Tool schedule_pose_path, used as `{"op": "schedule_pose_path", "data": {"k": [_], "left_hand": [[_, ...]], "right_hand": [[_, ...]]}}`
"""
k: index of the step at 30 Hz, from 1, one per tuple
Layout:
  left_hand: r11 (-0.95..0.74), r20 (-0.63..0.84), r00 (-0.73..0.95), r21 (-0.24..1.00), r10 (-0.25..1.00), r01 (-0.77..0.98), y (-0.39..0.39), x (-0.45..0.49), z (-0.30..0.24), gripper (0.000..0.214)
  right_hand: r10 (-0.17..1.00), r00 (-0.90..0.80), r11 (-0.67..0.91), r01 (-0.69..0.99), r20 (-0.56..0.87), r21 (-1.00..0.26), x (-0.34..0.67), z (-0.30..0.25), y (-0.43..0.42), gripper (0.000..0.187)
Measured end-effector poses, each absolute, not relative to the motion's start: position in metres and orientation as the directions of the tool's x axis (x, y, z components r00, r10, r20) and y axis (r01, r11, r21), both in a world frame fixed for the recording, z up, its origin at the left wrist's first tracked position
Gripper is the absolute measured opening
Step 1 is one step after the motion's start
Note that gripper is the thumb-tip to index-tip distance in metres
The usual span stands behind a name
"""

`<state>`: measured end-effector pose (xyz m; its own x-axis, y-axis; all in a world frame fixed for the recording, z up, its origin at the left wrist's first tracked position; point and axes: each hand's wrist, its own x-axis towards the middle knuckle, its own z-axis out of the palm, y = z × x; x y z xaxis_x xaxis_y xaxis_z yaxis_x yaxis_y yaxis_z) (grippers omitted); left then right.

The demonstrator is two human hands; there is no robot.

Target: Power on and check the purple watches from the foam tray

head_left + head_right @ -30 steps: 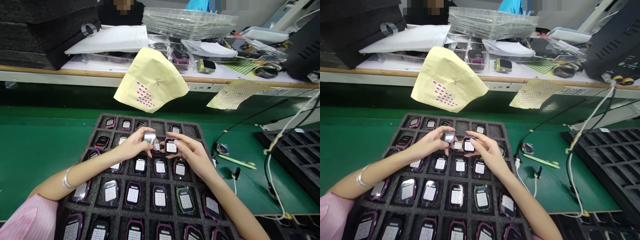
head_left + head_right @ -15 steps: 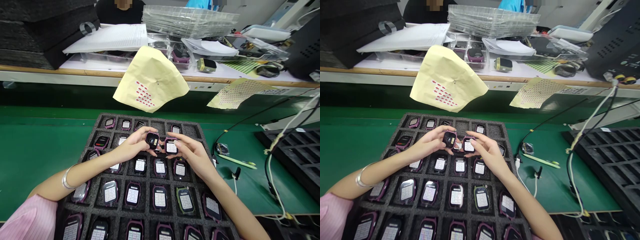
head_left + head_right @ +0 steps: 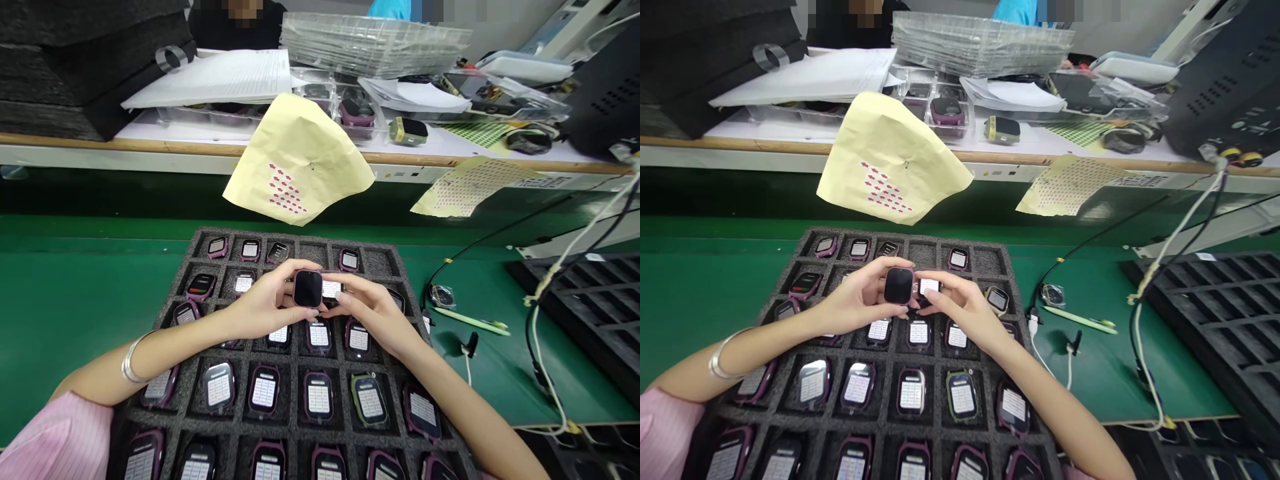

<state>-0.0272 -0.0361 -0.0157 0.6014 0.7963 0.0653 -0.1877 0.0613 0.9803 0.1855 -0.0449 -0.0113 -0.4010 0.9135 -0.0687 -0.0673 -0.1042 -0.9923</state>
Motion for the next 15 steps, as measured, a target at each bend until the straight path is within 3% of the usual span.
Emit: {"op": "schedule_pose_path", "data": {"k": [2,5,15], "left_hand": [[-0.166,0.179,0.553,0.983,0.814,-0.075,-0.038,-0.028,-0.012,0.050],[-0.477,0.375,0.503,0.875,0.779,0.086,-0.038,-0.029,-0.009,0.052],[-0.483,0.404,0.512,0.875,0.758,0.023,-0.035,-0.023,-0.018,0.054]], "right_hand": [[0.889,-0.454,-0.135,-0.126,-0.064,-0.983,0.183,-0.015,-0.044,0.027],[0.856,-0.511,-0.200,-0.197,-0.074,-0.960,0.179,-0.020,-0.044,0.028],[0.752,-0.654,-0.336,-0.265,-0.088,-0.904,0.174,-0.028,-0.048,0.039]]}}
